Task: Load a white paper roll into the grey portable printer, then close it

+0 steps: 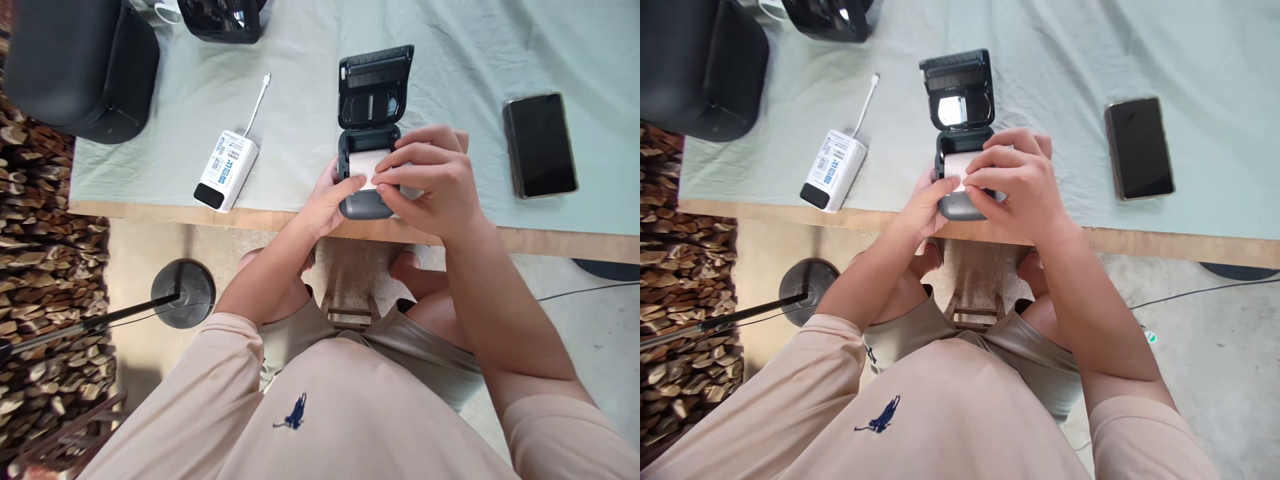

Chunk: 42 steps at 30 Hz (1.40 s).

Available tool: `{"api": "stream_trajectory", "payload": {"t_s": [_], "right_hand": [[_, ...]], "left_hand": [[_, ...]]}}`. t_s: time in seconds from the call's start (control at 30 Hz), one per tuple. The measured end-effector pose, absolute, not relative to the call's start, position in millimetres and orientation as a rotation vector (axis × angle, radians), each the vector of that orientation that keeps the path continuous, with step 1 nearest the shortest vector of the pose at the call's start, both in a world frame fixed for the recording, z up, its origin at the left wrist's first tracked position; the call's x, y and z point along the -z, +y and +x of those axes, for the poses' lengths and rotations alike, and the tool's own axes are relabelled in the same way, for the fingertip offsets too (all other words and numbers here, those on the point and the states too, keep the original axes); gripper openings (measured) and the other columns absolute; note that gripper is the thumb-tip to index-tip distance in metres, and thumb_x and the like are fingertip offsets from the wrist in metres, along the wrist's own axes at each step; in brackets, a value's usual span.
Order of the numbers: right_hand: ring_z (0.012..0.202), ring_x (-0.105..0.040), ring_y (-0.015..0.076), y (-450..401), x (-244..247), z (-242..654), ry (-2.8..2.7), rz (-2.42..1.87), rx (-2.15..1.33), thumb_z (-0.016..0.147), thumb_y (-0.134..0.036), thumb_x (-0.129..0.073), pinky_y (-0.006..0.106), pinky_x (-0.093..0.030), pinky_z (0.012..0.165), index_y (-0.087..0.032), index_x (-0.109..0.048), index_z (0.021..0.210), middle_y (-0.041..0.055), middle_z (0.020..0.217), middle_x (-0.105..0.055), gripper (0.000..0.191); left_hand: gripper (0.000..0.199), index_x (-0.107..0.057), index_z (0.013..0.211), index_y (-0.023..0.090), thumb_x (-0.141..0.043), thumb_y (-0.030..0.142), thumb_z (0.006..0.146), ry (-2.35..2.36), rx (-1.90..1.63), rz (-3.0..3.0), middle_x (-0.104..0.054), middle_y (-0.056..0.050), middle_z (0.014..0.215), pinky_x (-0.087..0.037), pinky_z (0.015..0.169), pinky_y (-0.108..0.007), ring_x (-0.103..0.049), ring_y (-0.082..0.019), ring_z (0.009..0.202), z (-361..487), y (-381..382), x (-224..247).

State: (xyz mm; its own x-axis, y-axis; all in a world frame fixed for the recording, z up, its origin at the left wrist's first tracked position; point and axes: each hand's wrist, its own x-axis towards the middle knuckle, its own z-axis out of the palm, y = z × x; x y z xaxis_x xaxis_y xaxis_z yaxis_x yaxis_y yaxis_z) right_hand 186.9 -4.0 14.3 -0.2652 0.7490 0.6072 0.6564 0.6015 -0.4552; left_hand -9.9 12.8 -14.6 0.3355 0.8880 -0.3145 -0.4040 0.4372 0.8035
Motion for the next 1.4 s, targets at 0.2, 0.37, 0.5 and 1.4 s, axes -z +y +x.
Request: {"api": "stream_trajectory", "payload": {"t_s": [0.2,0.37,0.5,1.4], "right_hand": [[0.098,-0.077,0.0284,6,-22,199,-1.794,-1.142,-0.112,0.107,-0.041,-0.061,0.051,-0.059,0.094,-0.031,-0.079,0.097,0.0059,0.097,-0.082,0.023],[0.122,-0.077,0.0291,11,-26,202,-1.674,-1.161,-0.187,0.102,-0.037,-0.061,0.046,-0.061,0.089,-0.036,-0.069,0.134,0.0083,0.143,-0.076,0.033],[0.147,-0.07,0.0284,11,-28,199,-1.742,-1.026,-0.283,0.105,-0.032,-0.064,0.043,-0.062,0.105,-0.049,-0.056,0.162,0.0025,0.168,-0.063,0.059],[0.128,-0.072,0.0358,8,-17,200,-1.988,-1.208,-0.481,0.093,-0.024,-0.069,0.058,-0.066,0.108,-0.034,-0.08,0.101,0.009,0.138,-0.071,0.017]], "left_hand": [[0.063,-0.065,0.119,0.027,-0.1,0.042,0.068,0.832,-0.924,0.723,-0.081,-0.001,0.102,-0.067,0.113,-0.048,-0.08,-0.035,0.133,-10,12,16],[0.075,-0.064,0.128,0.03,-0.099,0.032,0.062,0.852,-0.873,0.764,-0.078,0.0,0.104,-0.066,0.111,-0.046,-0.079,-0.035,0.134,-12,12,16],[0.101,-0.059,0.146,0.032,-0.102,0.026,0.054,0.852,-0.842,0.763,-0.077,-0.003,0.115,-0.06,0.121,-0.048,-0.069,-0.039,0.151,-14,13,15],[0.16,-0.01,0.183,0.031,-0.103,0.032,0.053,0.778,-0.81,0.83,-0.077,-0.011,0.143,-0.062,0.12,-0.058,-0.071,-0.045,0.148,-15,20,29]]}}
